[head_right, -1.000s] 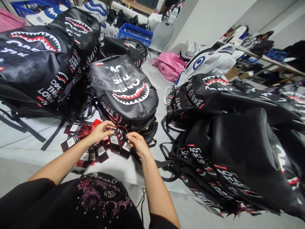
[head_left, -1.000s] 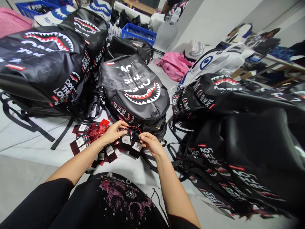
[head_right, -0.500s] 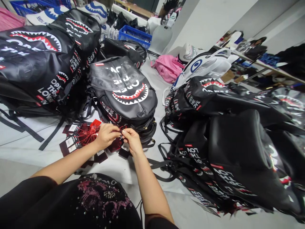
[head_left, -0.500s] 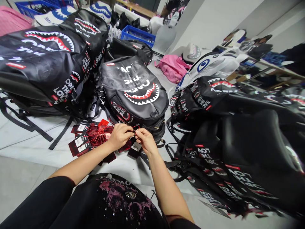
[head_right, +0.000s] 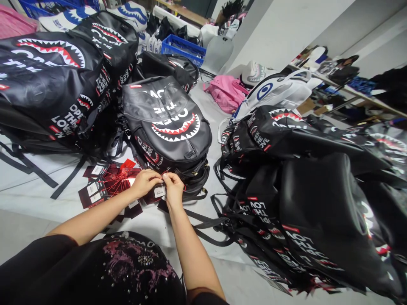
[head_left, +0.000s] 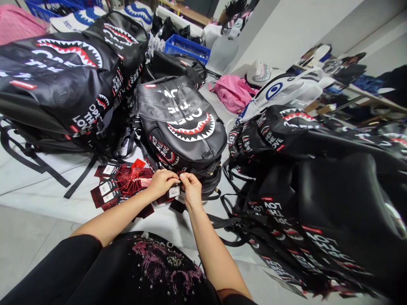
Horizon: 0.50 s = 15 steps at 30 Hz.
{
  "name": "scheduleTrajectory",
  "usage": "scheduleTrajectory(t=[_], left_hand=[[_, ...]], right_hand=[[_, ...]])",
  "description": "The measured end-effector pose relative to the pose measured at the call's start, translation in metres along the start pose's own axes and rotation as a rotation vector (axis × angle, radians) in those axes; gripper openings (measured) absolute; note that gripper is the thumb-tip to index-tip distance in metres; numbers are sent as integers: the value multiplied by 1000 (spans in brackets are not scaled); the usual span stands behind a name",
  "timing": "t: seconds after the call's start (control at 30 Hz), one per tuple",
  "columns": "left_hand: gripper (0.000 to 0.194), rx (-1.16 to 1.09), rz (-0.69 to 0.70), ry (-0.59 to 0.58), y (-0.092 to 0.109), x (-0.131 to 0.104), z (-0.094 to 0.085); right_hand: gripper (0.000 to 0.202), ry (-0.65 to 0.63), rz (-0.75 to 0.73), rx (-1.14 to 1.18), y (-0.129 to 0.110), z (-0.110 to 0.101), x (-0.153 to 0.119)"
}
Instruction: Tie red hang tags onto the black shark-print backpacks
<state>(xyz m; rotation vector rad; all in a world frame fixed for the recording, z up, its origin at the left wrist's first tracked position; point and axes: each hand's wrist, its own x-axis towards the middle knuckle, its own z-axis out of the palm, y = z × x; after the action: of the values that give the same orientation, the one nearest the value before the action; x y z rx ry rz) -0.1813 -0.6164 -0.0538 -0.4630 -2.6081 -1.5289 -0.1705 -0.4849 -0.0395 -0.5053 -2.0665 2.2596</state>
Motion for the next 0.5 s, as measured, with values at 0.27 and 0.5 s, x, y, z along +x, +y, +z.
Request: scheduleTrajectory(t=[0.27,0.5], left_hand=[[11,68,-20,-46,-2,3,4],[10,167,-72,-80,3,4,3]], right_hand=[[26,20,-144,-109,15,-2,5],[16,47,-299,-273,17,-2,1]])
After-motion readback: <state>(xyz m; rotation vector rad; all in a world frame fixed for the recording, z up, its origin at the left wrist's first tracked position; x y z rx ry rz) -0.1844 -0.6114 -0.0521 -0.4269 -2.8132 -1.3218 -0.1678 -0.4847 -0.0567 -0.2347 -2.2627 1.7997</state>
